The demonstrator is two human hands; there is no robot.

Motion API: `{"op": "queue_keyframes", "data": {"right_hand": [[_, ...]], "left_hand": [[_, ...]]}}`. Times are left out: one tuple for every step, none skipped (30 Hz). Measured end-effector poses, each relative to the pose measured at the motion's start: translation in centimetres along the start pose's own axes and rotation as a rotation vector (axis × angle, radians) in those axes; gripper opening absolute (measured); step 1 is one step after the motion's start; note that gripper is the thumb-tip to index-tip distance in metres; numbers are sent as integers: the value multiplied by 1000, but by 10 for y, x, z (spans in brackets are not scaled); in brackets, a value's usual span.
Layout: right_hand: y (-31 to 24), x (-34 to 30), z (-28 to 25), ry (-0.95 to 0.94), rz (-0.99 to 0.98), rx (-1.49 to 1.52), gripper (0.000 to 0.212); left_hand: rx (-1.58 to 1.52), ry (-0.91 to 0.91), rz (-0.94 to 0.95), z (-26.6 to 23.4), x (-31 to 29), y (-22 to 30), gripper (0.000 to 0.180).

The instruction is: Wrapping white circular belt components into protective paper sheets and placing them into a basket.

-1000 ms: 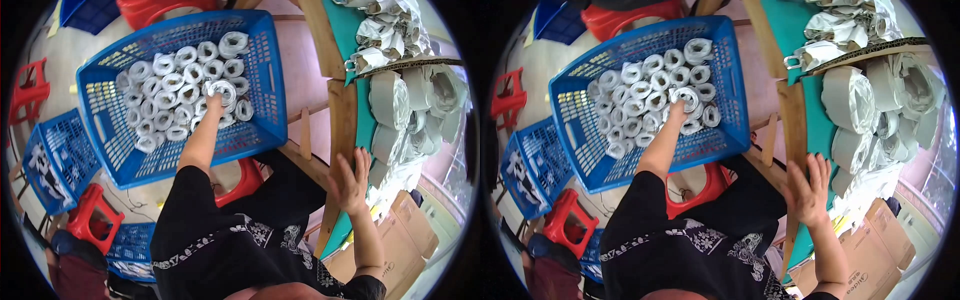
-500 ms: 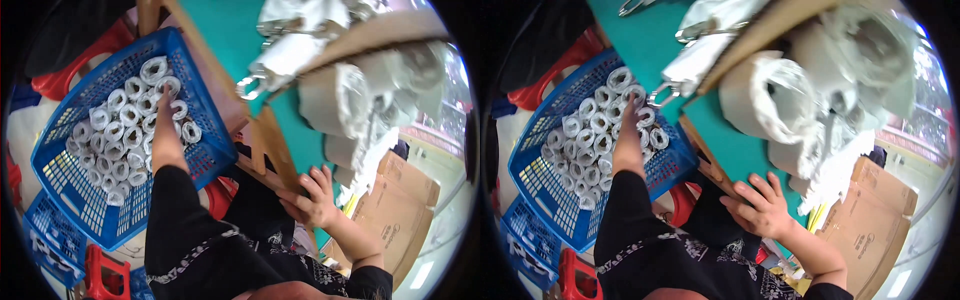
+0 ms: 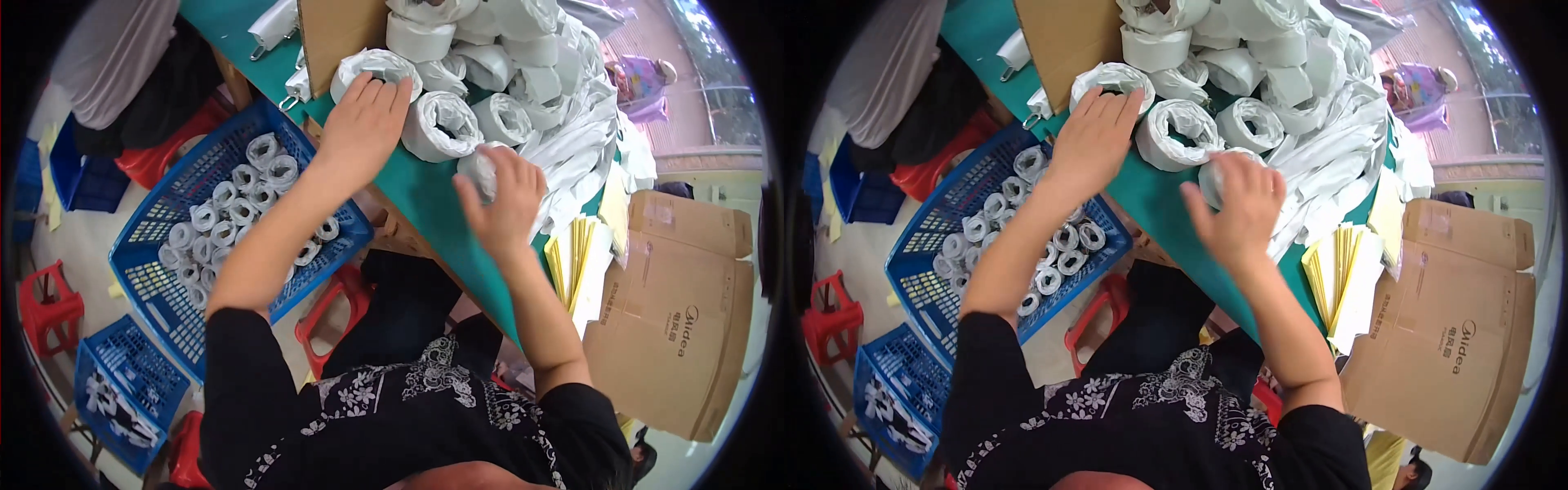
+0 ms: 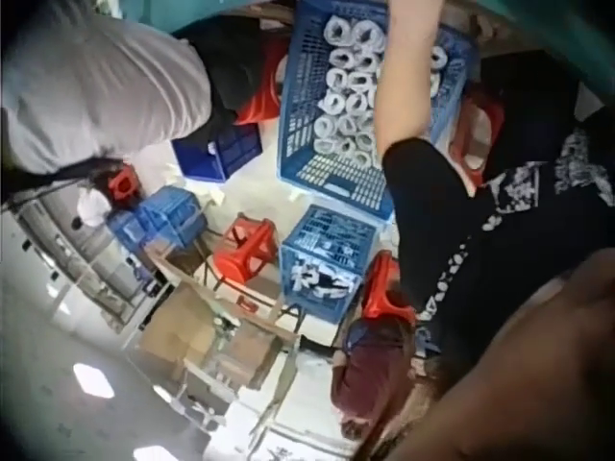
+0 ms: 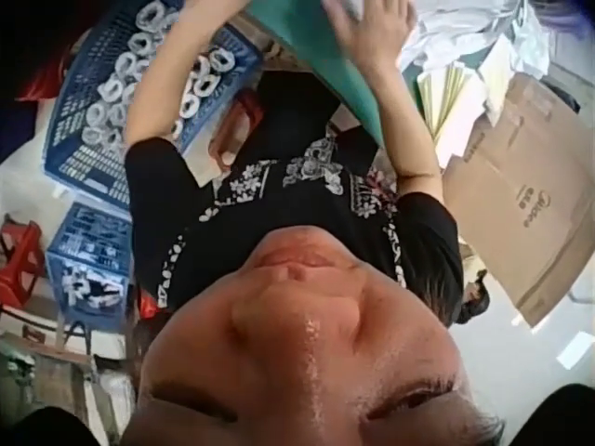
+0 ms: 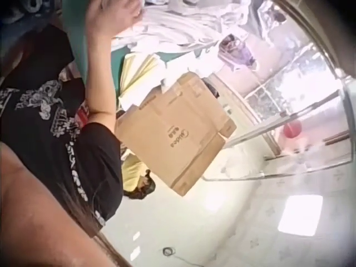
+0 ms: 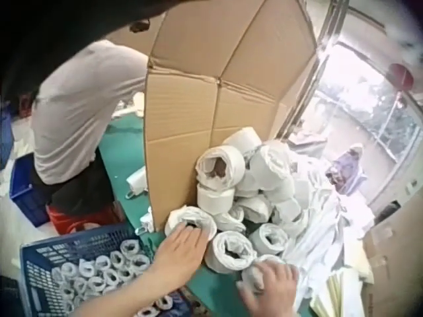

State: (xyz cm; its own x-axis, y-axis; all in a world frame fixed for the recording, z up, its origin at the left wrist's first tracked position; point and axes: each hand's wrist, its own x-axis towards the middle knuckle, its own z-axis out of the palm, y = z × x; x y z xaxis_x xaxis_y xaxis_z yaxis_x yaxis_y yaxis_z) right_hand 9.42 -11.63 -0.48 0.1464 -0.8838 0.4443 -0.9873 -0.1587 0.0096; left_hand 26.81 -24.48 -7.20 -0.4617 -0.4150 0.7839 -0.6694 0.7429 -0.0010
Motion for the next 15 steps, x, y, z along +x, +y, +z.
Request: {"op": "queue_keyframes", "data": {"right_hand": [[13, 2, -8, -150, 190, 2, 57], [23, 3, -11, -253, 173, -95, 69], [29, 2, -13, -255, 169, -79, 69], [34, 4, -12, -400, 203, -65, 72], [39, 5, -13, -549, 231, -50, 75], [50, 7, -16, -532, 236, -14, 79], [46, 14, -27, -460, 271, 28, 73], [40, 25, -43, -393, 308, 67, 67], [38, 30, -49, -283, 198, 124, 59], [30, 35, -52, -171, 89, 187, 52], [18, 42, -55, -211, 48, 178, 47], [3, 50, -53, -243, -7, 176, 42], [0, 55, -38, -330, -95, 101, 43], [2, 58, -26, -341, -119, 117, 43], [5, 59, -14, -348, -104, 8, 43]], "left_hand": [[18, -8, -1, -4, 8, -4, 38], [1, -158, 14, -11, 15, -8, 34], [-24, -309, 33, -23, 20, -8, 31], [-11, -319, 34, -42, 28, -5, 31], [-88, -282, -39, -67, 33, -1, 31], [-163, -243, -112, -92, 39, 3, 32], [-236, -209, -193, -111, 39, 5, 33], [-225, -181, -211, -130, 31, 3, 42], [-213, -156, -234, -149, 14, -1, 52], [-269, -156, -421, -159, -8, -6, 52], [-326, -149, -610, -162, -34, -10, 53], [-306, -189, -789, -165, -62, -19, 50], [-285, -233, -881, -162, -92, -29, 49], [-270, -273, -971, -152, -123, -40, 49], [-199, -378, -1031, -136, -168, -49, 49]]}}
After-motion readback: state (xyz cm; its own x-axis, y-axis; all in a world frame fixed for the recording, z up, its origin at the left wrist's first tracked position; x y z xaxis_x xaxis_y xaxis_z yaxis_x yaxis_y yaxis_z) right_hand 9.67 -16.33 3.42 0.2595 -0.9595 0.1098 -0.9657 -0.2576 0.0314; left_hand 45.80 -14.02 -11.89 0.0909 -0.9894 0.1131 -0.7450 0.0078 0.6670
